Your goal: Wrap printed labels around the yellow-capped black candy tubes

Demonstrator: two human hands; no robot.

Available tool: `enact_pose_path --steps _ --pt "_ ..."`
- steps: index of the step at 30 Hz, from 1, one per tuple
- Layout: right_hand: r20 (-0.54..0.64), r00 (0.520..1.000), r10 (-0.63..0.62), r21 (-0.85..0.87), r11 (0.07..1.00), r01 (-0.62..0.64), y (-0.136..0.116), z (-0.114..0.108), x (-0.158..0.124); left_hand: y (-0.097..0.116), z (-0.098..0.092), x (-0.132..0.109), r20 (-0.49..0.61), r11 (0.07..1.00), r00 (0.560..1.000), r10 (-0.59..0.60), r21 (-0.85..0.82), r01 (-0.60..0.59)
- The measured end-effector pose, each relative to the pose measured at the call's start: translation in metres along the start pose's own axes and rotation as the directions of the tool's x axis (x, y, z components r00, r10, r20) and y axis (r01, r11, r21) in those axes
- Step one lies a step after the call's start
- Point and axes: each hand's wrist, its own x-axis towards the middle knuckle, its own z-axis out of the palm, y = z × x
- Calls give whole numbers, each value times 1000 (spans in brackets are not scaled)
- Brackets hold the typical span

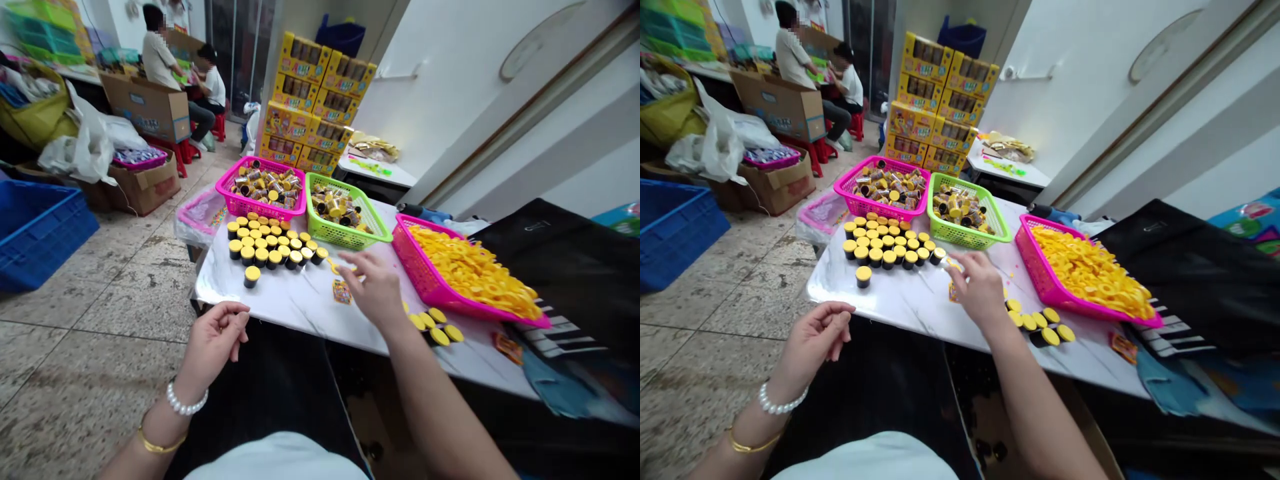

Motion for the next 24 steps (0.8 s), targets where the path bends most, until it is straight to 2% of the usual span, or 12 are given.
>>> enact_pose_path --steps 3,6,11,17,21,24 --pt "82 977 194 -174 969 -178 12 24 -44 -10 4 -4 55 997 995 -79 29 78" --pt "85 951 297 -260 928 -267 19 40 -62 -12 16 -7 121 993 986 -112 41 107" --pt "58 942 331 -268 914 -305 27 42 -53 -9 29 -7 155 995 983 -103 23 101" --pt "133 923 360 -362 885 -293 14 41 -47 -18 31 -8 173 994 979 -109 27 106" --pt "112 903 415 -406 848 -339 6 44 -46 -19 31 -9 187 993 975 -117 9 117" --pt "101 911 400 -378 862 -336 12 46 -44 -20 28 -8 176 993 978 -116 -2 119"
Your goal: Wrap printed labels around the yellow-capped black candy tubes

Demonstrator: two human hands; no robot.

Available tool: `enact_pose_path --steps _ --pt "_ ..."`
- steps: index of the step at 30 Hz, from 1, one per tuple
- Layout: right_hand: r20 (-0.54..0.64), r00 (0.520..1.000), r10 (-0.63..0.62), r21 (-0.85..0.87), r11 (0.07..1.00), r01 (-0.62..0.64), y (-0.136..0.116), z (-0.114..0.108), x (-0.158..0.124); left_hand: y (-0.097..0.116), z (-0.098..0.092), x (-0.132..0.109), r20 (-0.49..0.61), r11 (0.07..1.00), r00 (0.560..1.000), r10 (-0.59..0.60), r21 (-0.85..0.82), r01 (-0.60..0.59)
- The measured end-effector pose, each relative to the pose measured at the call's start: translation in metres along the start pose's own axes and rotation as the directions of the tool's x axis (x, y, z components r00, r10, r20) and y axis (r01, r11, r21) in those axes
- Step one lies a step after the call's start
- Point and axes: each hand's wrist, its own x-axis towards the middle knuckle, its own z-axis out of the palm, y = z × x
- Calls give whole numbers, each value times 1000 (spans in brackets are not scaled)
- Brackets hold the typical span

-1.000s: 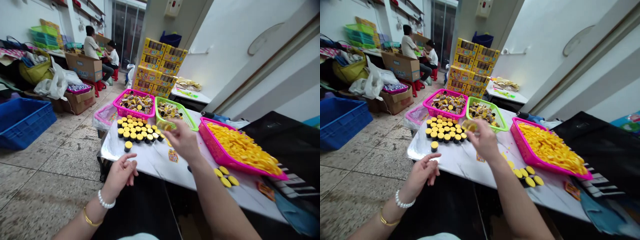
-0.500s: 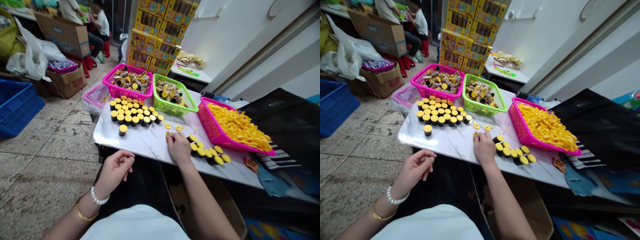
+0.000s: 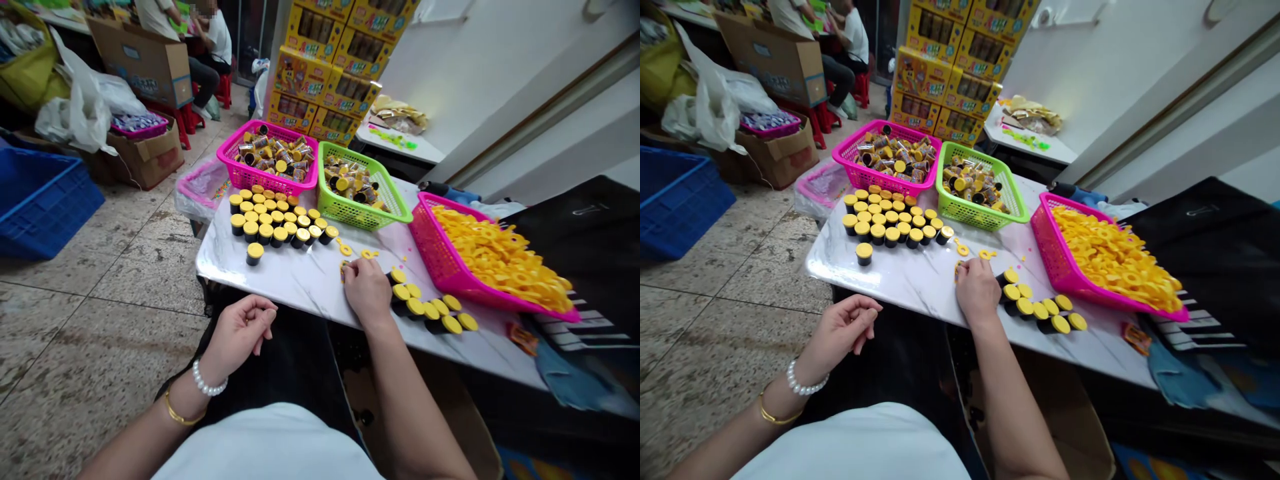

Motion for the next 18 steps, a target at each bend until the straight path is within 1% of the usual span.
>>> enact_pose_path --steps 2,3,5,6,7,9,11,12,13,14,15,16,17,18 --pt "-51 998 -20 10 1000 20 1 -1 0 -1 -2 0 -9 1000 1000 -4 -10 4" --pt "-99 994 -40 30 999 43 0 -2 -3 -1 -3 0 -11 1000 1000 -7 -17 7" --pt "-234 965 -120 113 982 150 -10 -9 -15 1 -2 1 -20 999 1000 -7 -37 6" --pt "-300 937 -177 169 957 235 -18 -13 -24 2 0 1 -31 999 1000 -1 -52 -1" --pt "-355 904 -237 225 917 329 -28 -18 -36 4 1 2 -43 997 999 10 -71 -13" --pt "-380 850 -365 335 802 494 -50 -25 -60 6 5 4 -56 992 998 35 -117 -41" --pt "-352 809 -471 428 687 587 -70 -28 -82 8 6 6 -50 985 997 53 -161 -60" --pt "-335 797 -503 472 642 604 -77 -28 -90 8 5 7 -46 983 997 58 -171 -65" --pt "-320 798 -512 515 612 599 -81 -27 -96 7 3 7 -50 983 997 60 -170 -68" --pt "-303 818 -489 564 599 568 -84 -25 -99 7 1 7 -62 984 996 61 -161 -70" --pt "-274 856 -439 622 598 506 -84 -24 -101 6 -3 7 -80 987 995 62 -145 -73" --pt "-224 900 -373 689 593 417 -84 -23 -100 5 -6 6 -101 989 993 64 -128 -77" --pt "-144 940 -310 761 572 306 -82 -23 -99 5 -8 6 -117 990 991 67 -112 -81" --pt "-34 961 -274 824 537 182 -81 -23 -97 4 -10 5 -123 991 990 73 -98 -86"
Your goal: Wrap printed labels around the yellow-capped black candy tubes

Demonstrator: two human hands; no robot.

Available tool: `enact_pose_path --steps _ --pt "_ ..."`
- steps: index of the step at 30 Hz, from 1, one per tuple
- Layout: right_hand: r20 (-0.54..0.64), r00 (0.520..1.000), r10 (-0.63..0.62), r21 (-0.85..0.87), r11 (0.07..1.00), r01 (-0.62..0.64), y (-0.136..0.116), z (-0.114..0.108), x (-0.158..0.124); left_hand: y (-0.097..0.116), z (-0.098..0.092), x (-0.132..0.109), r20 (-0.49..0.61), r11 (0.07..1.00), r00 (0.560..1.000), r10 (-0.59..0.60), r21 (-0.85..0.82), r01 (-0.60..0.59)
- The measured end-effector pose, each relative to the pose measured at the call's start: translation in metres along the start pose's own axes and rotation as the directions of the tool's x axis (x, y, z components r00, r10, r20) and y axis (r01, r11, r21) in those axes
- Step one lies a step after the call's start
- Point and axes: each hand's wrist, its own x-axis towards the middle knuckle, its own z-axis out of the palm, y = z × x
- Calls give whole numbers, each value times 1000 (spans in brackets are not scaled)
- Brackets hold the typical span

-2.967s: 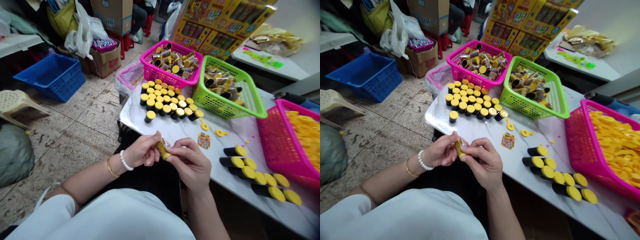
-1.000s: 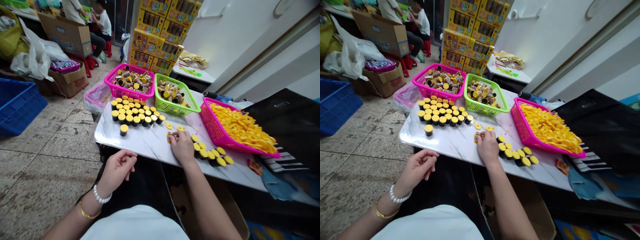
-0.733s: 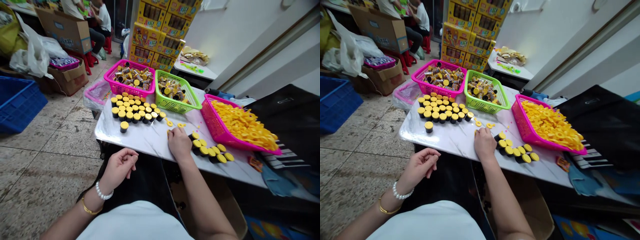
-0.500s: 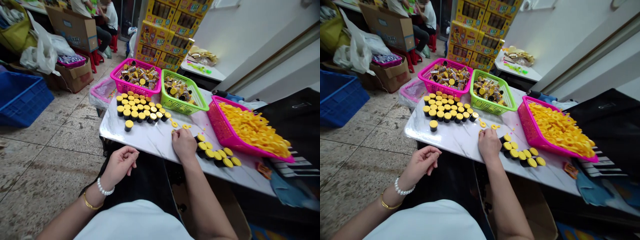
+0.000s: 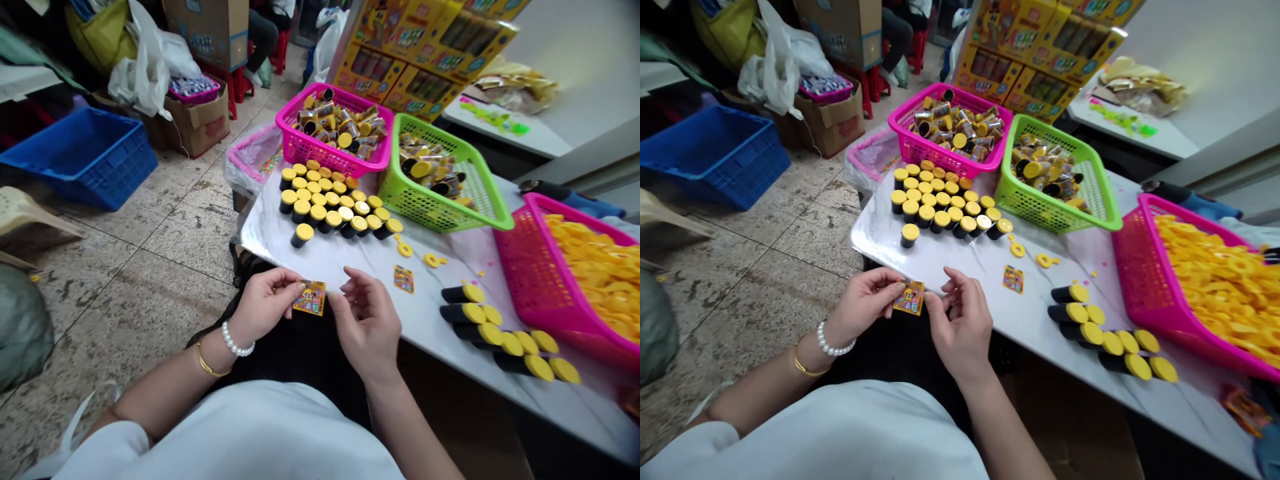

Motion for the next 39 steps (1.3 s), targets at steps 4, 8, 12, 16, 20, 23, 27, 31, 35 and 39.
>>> enact_pose_path --steps 4,8,12,16,20,23,27,31,35,39 --pt "319 908 272 186 921 -341 -2 1 2 2 1 -4 -13 998 998 57 28 -56" --pt "182 923 339 212 903 -373 -3 11 -3 8 6 -14 -147 976 965 216 75 -207" --pt "128 955 269 205 934 -291 -2 16 -7 10 4 -24 -144 942 939 312 176 -286" --pt "86 991 100 112 988 -109 1 16 -8 8 2 -26 -150 902 911 383 275 -334" --pt "60 986 -158 -39 986 161 4 19 -8 7 0 -28 -154 863 876 457 313 -395" --pt "83 954 -289 -85 951 296 2 23 -6 4 -1 -29 -164 864 874 458 315 -393" --pt "187 911 -368 -46 923 382 -6 30 5 0 -9 -26 -206 918 907 367 240 -317" --pt "169 906 -388 -98 908 407 -14 34 23 4 -23 -25 -369 914 841 395 249 -320" --pt "46 921 -386 -122 913 388 -14 38 27 13 -28 -30 -434 887 779 453 312 -342" --pt "93 920 -381 -96 916 389 -12 43 16 15 -25 -33 -317 881 839 443 328 -341"
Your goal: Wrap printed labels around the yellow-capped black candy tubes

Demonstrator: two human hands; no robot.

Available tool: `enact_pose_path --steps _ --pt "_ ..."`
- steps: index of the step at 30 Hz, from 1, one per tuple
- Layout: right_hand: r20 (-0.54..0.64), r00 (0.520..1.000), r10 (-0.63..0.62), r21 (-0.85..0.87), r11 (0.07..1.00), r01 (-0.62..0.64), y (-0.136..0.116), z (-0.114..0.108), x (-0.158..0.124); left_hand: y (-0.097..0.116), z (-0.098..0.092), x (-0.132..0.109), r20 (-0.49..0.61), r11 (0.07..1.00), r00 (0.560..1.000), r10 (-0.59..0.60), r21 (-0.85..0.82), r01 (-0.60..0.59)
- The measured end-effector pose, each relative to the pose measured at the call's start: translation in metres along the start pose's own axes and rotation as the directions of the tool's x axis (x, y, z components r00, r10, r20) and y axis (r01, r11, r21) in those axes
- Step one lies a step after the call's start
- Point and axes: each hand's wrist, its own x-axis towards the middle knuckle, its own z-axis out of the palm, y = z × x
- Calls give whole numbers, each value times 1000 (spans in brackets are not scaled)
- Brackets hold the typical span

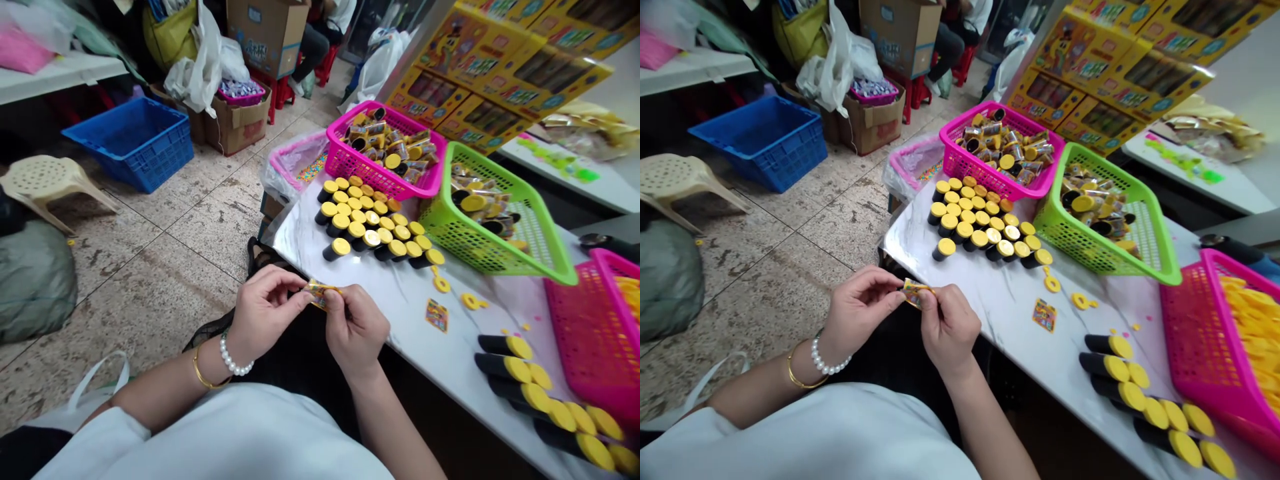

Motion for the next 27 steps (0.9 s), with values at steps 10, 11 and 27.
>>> enact_pose_path --steps 10,11,27 --pt "-11 999 -35 -69 997 34 3 2 -6 -6 4 -4 9 998 999 45 50 -46" --pt "-8 999 -40 -67 997 40 2 3 -6 -7 5 -4 15 999 1000 27 30 -27" --pt "7 1000 18 -340 940 -14 25 7 50 -16 -3 21 358 599 739 -570 -435 672"
